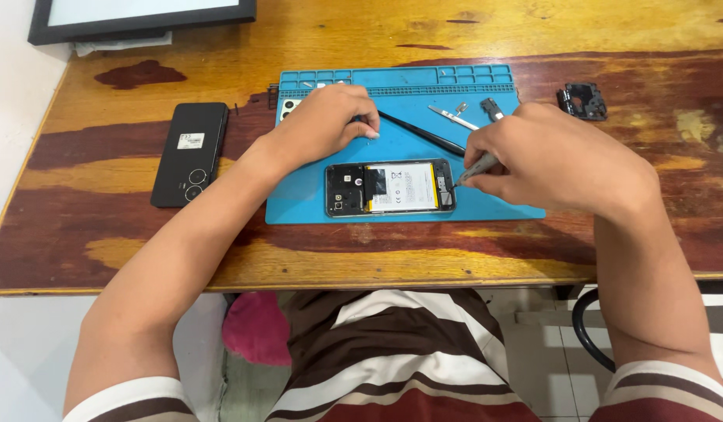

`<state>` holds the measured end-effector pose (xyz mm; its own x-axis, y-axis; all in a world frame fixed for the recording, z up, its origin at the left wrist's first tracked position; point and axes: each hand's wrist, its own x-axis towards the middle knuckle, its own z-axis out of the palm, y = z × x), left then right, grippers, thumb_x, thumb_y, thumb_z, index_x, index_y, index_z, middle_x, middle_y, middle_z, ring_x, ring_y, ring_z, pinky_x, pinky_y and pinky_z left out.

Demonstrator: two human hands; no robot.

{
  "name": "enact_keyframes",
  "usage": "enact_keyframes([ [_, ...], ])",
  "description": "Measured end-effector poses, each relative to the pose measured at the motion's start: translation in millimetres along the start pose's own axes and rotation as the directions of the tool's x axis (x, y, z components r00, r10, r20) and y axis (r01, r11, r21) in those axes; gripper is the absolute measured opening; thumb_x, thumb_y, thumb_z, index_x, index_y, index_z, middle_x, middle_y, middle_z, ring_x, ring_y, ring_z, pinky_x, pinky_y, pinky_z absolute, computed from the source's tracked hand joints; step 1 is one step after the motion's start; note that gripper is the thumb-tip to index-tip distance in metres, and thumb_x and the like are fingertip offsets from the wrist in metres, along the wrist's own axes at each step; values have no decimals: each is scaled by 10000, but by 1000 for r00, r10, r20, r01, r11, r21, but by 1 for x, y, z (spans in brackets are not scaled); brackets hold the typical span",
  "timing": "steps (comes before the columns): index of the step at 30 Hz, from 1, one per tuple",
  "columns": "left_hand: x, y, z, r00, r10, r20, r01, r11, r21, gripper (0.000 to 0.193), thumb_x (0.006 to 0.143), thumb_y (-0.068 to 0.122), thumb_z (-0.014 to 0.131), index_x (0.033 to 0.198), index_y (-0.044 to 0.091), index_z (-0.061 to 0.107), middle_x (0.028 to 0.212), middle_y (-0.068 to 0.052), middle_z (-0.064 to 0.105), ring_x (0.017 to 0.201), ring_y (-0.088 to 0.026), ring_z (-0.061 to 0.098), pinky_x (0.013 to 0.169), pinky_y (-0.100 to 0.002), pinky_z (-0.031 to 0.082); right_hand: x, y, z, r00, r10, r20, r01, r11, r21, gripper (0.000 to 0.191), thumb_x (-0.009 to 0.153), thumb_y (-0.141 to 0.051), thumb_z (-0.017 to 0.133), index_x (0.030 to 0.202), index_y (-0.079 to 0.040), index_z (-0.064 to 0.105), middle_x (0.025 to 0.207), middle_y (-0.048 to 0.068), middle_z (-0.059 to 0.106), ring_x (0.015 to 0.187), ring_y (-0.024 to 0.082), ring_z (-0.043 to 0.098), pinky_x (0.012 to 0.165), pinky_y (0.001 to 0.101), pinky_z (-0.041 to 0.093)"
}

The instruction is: The person uses a screwdriver to remove and install screws on a disassembled smartphone placed on a blue mat. They handle small screws and a transparent camera module, positioning the module over the phone's rear camera area.

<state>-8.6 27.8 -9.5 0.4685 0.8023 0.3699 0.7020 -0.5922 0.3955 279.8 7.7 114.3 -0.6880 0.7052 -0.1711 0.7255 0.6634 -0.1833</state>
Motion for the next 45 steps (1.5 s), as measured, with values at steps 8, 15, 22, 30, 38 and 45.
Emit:
enact_keyframes([
  [8,-2,-8,9,999,40,-30,-39,998,41,170,979,197,707,946,42,646,989,-106,640,909,-331,609,812,-439,493,4,4,-2,999,-44,-19,42,997,-57,232,780,-220,807,968,-84,799,767,132,783,685,286,766,628,388,590],
  [15,-4,0,6,985,42,-167,-51,998,-47,190,1059,186,648,1015,10,591,999,-144,620,865,-323,610,763,-424,483,1,16,-1,979,-126,-162,112,989,-96,251,786,-319,849,934,-119,814,642,163,717,534,317,683,526,408,538],
  [22,0,21,17,986,-117,-118,50,885,-464,221,1104,222,557,1057,10,596,893,-73,593,750,-146,630,658,-288,497,8,24,13,813,-354,-463,358,930,-82,231,876,-276,835,1010,-93,790,642,121,680,471,250,600,464,358,456],
  [30,0,34,24,984,-165,-59,91,769,-633,291,1143,259,432,997,22,516,888,-12,558,742,-104,610,669,-268,521,12,24,24,691,-426,-584,403,898,-178,214,931,-273,861,1052,-112,791,659,96,669,501,231,597,482,335,450],
  [38,1,32,23,981,-192,24,157,720,-676,282,1111,289,520,1064,31,621,807,30,556,744,-66,563,641,-244,466,11,26,21,689,-435,-580,408,894,-186,227,949,-257,851,1088,-91,785,677,89,667,535,209,624,503,315,465],
  [45,0,31,24,978,-208,-12,151,751,-643,236,1106,226,513,1059,23,625,822,25,582,738,-64,584,627,-236,456,10,25,20,701,-418,-578,391,903,-179,228,937,-250,858,1076,-82,790,653,94,664,526,201,633,490,315,462],
])
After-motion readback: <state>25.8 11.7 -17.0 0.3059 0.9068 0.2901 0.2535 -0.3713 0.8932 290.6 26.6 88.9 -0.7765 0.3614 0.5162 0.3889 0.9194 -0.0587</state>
